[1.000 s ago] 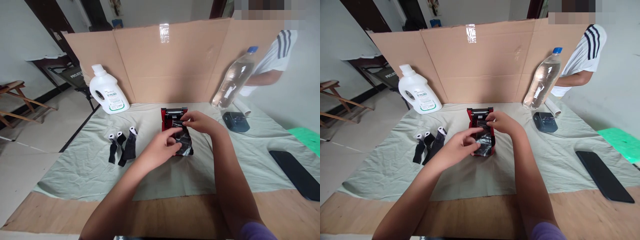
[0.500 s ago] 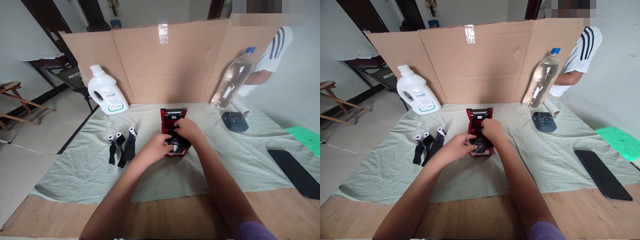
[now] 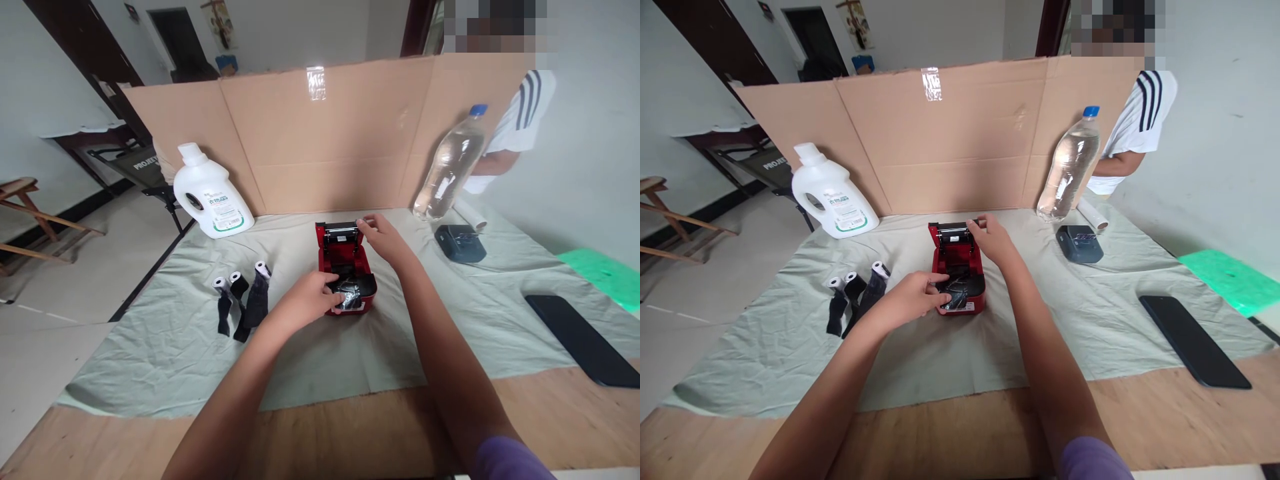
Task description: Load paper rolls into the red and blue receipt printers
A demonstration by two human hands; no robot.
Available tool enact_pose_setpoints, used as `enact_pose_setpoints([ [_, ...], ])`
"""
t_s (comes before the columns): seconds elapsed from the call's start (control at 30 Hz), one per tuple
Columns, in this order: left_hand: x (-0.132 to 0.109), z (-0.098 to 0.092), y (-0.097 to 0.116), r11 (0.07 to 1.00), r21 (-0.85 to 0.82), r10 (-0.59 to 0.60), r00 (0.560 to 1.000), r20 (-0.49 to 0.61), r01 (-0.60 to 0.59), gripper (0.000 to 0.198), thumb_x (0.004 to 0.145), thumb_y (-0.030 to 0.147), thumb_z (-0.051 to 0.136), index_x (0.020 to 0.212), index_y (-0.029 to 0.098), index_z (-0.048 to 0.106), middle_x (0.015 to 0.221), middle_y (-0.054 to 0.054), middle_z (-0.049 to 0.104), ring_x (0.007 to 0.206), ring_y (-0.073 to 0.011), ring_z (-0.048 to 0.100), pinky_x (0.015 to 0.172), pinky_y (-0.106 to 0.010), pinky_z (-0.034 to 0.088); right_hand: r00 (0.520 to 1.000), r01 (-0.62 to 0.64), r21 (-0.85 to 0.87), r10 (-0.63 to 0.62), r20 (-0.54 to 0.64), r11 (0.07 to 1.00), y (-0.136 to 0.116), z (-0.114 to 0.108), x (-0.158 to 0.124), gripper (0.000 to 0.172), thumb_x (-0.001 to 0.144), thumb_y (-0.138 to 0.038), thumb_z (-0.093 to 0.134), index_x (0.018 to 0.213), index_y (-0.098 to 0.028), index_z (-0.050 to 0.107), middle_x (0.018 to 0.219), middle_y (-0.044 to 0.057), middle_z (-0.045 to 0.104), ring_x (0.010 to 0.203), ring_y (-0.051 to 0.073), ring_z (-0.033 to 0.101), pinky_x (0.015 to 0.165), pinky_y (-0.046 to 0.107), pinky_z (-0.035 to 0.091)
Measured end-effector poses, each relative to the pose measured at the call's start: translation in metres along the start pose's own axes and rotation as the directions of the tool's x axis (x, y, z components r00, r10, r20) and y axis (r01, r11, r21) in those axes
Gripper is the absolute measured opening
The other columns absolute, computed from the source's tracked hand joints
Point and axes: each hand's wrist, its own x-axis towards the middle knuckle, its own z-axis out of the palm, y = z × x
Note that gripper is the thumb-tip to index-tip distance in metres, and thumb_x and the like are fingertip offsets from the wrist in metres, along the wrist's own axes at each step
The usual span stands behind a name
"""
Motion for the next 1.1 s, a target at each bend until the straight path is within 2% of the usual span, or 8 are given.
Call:
enact_pose_setpoints([
  [0.2, -0.007, -0.002, 0.005, 0.988, 0.107, 0.111, 0.994, -0.013, -0.109, 0.027, 0.081, 0.032, 0.063, 0.103, 0.019, 0.068, 0.066, 0.000, 0.070, 0.055, -0.0149, 0.060, 0.049, -0.023, 0.037, 0.991, 0.133, 0.125, -0.128, -0.051, 0.983, 0.016, 0.019, -0.018, 0.021, 0.085, -0.041, 0.047, 0.080, -0.021, 0.053, 0.089, 0.003, 0.058, 0.091, 0.019, 0.055, 0.089, 0.034, 0.044],
  [0.3, -0.012, -0.005, 0.009, 0.985, 0.111, 0.129, 0.992, 0.007, -0.129, 0.013, 0.082, 0.033, 0.060, 0.085, 0.021, 0.062, 0.067, 0.001, 0.069, 0.054, -0.0133, 0.058, 0.049, -0.022, 0.037, 0.982, 0.189, 0.115, -0.187, -0.030, 0.975, 0.035, 0.020, -0.046, 0.027, 0.075, -0.030, 0.053, 0.099, -0.022, 0.061, 0.114, 0.007, 0.056, 0.115, 0.023, 0.051, 0.101, 0.038, 0.041],
  [0.47, -0.007, -0.020, 0.007, 0.994, 0.030, 0.101, 0.994, 0.037, -0.102, 0.015, 0.084, 0.035, 0.058, 0.084, 0.021, 0.053, 0.070, 0.001, 0.070, 0.055, -0.0124, 0.061, 0.057, -0.023, 0.044, 0.993, 0.056, 0.481, -0.099, 0.065, 0.875, 0.062, 0.036, -0.070, 0.060, 0.080, -0.028, 0.050, 0.139, -0.028, 0.044, 0.150, 0.006, 0.045, 0.138, 0.021, 0.042, 0.114, 0.041, 0.035],
  [0.6, 0.015, -0.031, -0.009, 1.000, 0.019, 0.018, 0.996, -0.083, -0.017, 0.018, 0.086, 0.037, 0.053, 0.081, 0.020, 0.050, 0.068, 0.002, 0.065, 0.053, -0.0107, 0.058, 0.051, -0.021, 0.038, 0.995, -0.029, 0.706, -0.048, 0.089, 0.708, 0.070, 0.052, -0.068, 0.063, 0.079, -0.027, 0.053, 0.141, -0.027, 0.044, 0.154, 0.004, 0.044, 0.143, 0.021, 0.040, 0.120, 0.041, 0.030],
  [0.77, 0.037, -0.030, -0.030, 0.983, -0.113, -0.144, 0.990, 0.004, 0.144, 0.016, 0.083, 0.034, 0.055, 0.081, 0.021, 0.046, 0.065, 0.004, 0.057, 0.053, -0.0112, 0.060, 0.045, -0.019, 0.029, 0.998, -0.065, 0.792, 0.040, 0.051, 0.607, 0.068, 0.059, -0.065, 0.064, 0.072, -0.025, 0.055, 0.135, -0.029, 0.053, 0.148, -0.001, 0.053, 0.141, 0.025, 0.044, 0.120, 0.044, 0.032],
  [0.93, 0.039, -0.032, -0.032, 0.974, -0.183, -0.129, 0.991, 0.033, 0.133, 0.018, 0.082, 0.036, 0.058, 0.088, 0.022, 0.048, 0.070, 0.002, 0.059, 0.067, -0.0160, 0.066, 0.048, -0.019, 0.035, 0.999, -0.037, 0.751, 0.022, 0.030, 0.659, 0.069, 0.058, -0.072, 0.061, 0.077, -0.029, 0.057, 0.137, -0.031, 0.054, 0.147, -0.001, 0.055, 0.141, 0.027, 0.044, 0.120, 0.049, 0.032],
  [1.03, 0.040, -0.025, -0.040, 0.976, -0.200, -0.105, 0.993, -0.052, 0.092, 0.032, 0.082, 0.038, 0.061, 0.108, 0.022, 0.054, 0.105, -0.008, 0.069, 0.099, -0.0235, 0.067, 0.064, -0.026, 0.051, 0.999, -0.018, 0.671, -0.007, 0.034, 0.741, 0.081, 0.052, -0.091, 0.058, 0.090, -0.049, 0.048, 0.145, -0.031, 0.047, 0.153, 0.002, 0.048, 0.143, 0.029, 0.042, 0.118, 0.053, 0.034],
  [1.1, 0.041, -0.012, -0.053, 0.952, -0.303, 0.013, 0.996, -0.089, -0.040, 0.047, 0.085, 0.041, 0.059, 0.127, 0.023, 0.052, 0.134, -0.011, 0.061, 0.122, -0.0275, 0.059, 0.089, -0.036, 0.054, 0.987, 0.046, 0.547, -0.124, 0.107, 0.836, 0.090, 0.046, -0.107, 0.064, 0.094, -0.057, 0.039, 0.151, -0.029, 0.038, 0.156, 0.005, 0.044, 0.145, 0.030, 0.041, 0.116, 0.055, 0.037],
])
